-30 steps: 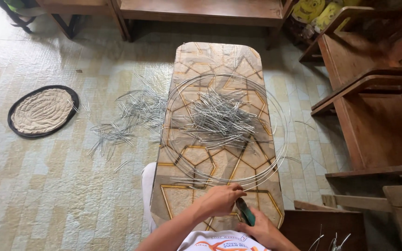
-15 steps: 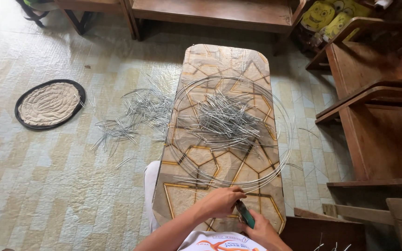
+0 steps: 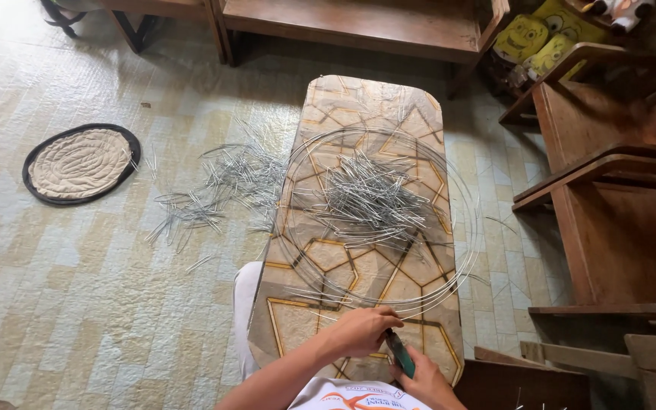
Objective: Assembling circular wire frames by binding them together with small wire segments using pliers.
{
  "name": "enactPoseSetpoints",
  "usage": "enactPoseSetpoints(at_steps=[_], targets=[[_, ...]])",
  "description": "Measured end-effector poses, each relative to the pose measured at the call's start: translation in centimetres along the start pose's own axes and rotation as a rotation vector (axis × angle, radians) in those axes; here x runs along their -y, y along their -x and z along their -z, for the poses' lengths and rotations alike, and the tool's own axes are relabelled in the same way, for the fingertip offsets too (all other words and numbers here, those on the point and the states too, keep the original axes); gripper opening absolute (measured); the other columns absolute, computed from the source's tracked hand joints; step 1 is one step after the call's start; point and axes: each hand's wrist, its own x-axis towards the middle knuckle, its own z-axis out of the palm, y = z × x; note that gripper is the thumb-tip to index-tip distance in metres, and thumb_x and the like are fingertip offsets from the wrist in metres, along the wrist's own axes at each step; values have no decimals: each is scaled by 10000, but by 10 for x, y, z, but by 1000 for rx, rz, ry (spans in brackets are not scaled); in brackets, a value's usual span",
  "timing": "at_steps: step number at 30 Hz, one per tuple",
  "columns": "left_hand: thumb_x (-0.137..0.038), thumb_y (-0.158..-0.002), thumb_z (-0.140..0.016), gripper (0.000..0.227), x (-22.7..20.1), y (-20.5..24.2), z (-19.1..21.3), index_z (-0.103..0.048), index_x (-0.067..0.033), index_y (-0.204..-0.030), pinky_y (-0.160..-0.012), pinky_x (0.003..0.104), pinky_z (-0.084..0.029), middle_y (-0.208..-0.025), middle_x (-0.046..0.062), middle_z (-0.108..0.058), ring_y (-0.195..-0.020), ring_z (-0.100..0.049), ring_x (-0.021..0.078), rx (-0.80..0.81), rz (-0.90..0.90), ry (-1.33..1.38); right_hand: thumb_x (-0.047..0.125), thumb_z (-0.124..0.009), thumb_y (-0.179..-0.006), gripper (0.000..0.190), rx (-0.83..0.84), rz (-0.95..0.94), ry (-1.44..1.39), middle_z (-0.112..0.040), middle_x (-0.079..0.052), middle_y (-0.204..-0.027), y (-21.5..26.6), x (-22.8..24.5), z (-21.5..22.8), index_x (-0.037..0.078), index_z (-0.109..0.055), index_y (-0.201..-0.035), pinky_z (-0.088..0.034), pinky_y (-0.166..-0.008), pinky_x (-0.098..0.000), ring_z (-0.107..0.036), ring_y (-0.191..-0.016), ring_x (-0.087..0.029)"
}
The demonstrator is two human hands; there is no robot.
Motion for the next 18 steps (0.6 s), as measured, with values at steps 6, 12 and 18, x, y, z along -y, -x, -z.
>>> enactPoseSetpoints(at_steps=[6,12,18], targets=[[-87,-936,-594,338,3,2,0,-693,-92,-1259,-756,511,-581,-1302,67,-673,-1021,-703,343,-14,-21,20,420,-747,-842,377,-10,24,0,-793,35,-919,3,5,2,268,-695,-1183,-535,-790,-269,-694,-845,-97],[-62,-954,-632,314,0,3,9,-698,-62,-1261,-783,495,-612,-1295,99,-682,-999,-723,331,-10,-46,45,394,-753,-861,257,-21,42,30,-769,21,-855,3,9,4,226,-683,-1042,-514,-729,-276,-662,-778,-126],[-48,-934,-577,345,6,3,5,-686,-59,-1261,-782,505,-579,-1304,103,-670,-1043,-696,352,-20,-52,70,377,-740,-868,249,7,-33,20,-805,16,-930,17,28,16,245,-703,-1076,-535,-777,-260,-744,-875,-135]])
